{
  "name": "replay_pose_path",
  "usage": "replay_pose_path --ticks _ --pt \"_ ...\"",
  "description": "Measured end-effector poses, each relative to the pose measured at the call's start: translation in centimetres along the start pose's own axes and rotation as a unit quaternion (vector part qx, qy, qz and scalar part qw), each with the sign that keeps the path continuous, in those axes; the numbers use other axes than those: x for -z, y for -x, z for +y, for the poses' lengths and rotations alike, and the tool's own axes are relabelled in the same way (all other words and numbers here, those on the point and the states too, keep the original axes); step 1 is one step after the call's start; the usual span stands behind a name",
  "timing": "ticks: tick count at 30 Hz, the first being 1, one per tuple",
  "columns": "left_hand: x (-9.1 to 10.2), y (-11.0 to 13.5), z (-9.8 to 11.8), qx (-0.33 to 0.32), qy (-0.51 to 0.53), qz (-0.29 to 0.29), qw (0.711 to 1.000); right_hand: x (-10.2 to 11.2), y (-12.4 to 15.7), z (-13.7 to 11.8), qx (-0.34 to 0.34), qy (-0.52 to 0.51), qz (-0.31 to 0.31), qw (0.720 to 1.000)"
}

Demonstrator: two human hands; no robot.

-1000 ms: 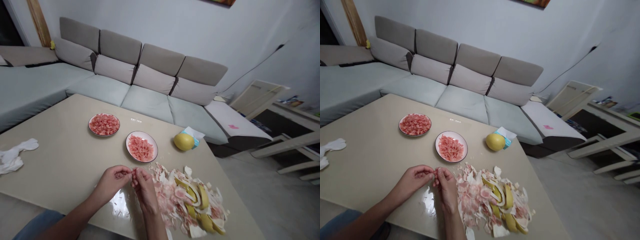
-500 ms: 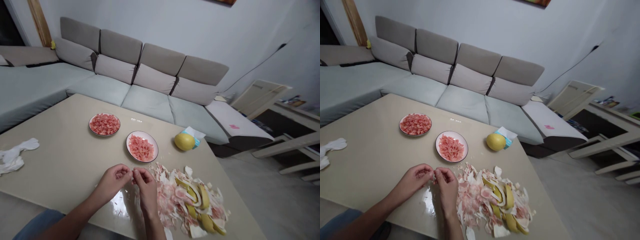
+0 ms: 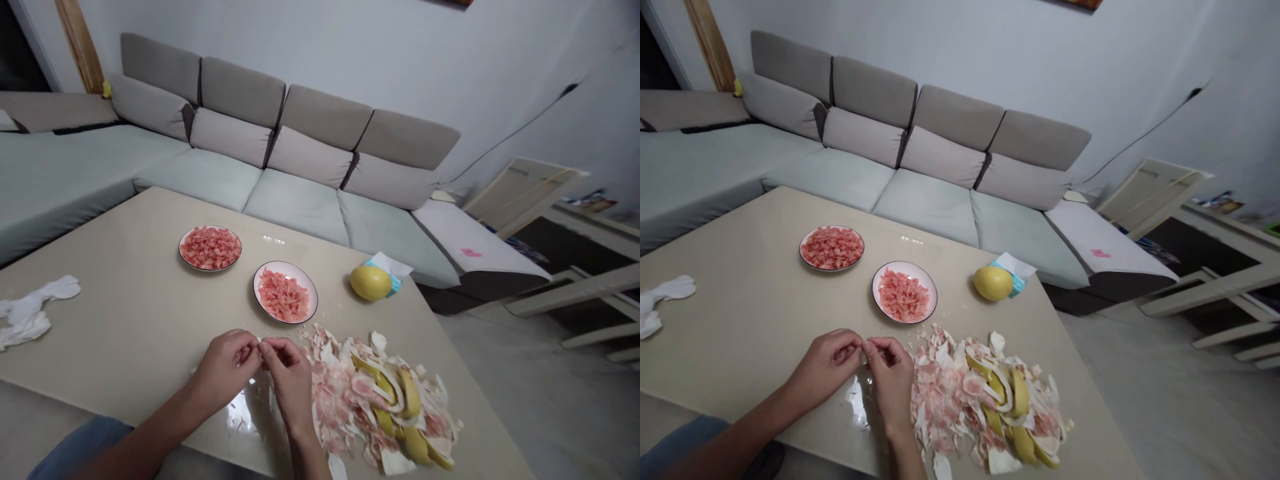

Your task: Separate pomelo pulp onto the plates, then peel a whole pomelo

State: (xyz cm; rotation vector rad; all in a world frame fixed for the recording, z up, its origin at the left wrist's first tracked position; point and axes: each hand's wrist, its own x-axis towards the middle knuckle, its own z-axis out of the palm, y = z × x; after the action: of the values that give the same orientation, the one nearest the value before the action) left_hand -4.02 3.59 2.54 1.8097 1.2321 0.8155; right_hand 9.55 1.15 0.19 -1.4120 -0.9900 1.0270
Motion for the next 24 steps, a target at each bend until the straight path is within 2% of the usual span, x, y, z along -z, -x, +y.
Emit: replay_pose_path --ticks 5,8,10,13,16,18,21,24 --pt "0.0 -0.1 -0.2 -0.007 0.0 0.023 1.0 -0.4 0.2 0.2 -0.003 -0.034 -0.007 0.999" --pt "-0.2 -0.3 -0.5 0.001 -0.003 0.056 0.998 -0.5 0.1 0.3 -0.015 -0.122 0.009 0.992" --pt "-0.2 -0.5 -0.8 0.027 0.026 0.06 0.997 -0.4 -0.2 0.2 -0.041 -0.211 0.009 0.977" --pt "-0.1 -0.7 -0.8 0.069 0.127 0.02 0.989 -0.2 -0.5 -0.4 -0.099 -0.324 -0.027 0.941" --pt "0.2 -0.8 -0.4 0.079 0.216 -0.01 0.973 0.0 -0.4 -0.8 -0.146 -0.383 -0.06 0.91" --pt "0.4 -0.8 -0.1 0.098 0.255 -0.022 0.962 0.1 -0.2 -0.8 -0.159 -0.4 -0.066 0.9" --pt "0.4 -0.7 0.1 0.156 0.33 -0.058 0.929 0.4 -0.7 -0.6 -0.149 -0.375 -0.075 0.912" --pt "0.3 -0.7 -0.2 0.192 0.451 -0.082 0.868 1.1 -2.9 -0.5 -0.083 -0.262 -0.052 0.96"
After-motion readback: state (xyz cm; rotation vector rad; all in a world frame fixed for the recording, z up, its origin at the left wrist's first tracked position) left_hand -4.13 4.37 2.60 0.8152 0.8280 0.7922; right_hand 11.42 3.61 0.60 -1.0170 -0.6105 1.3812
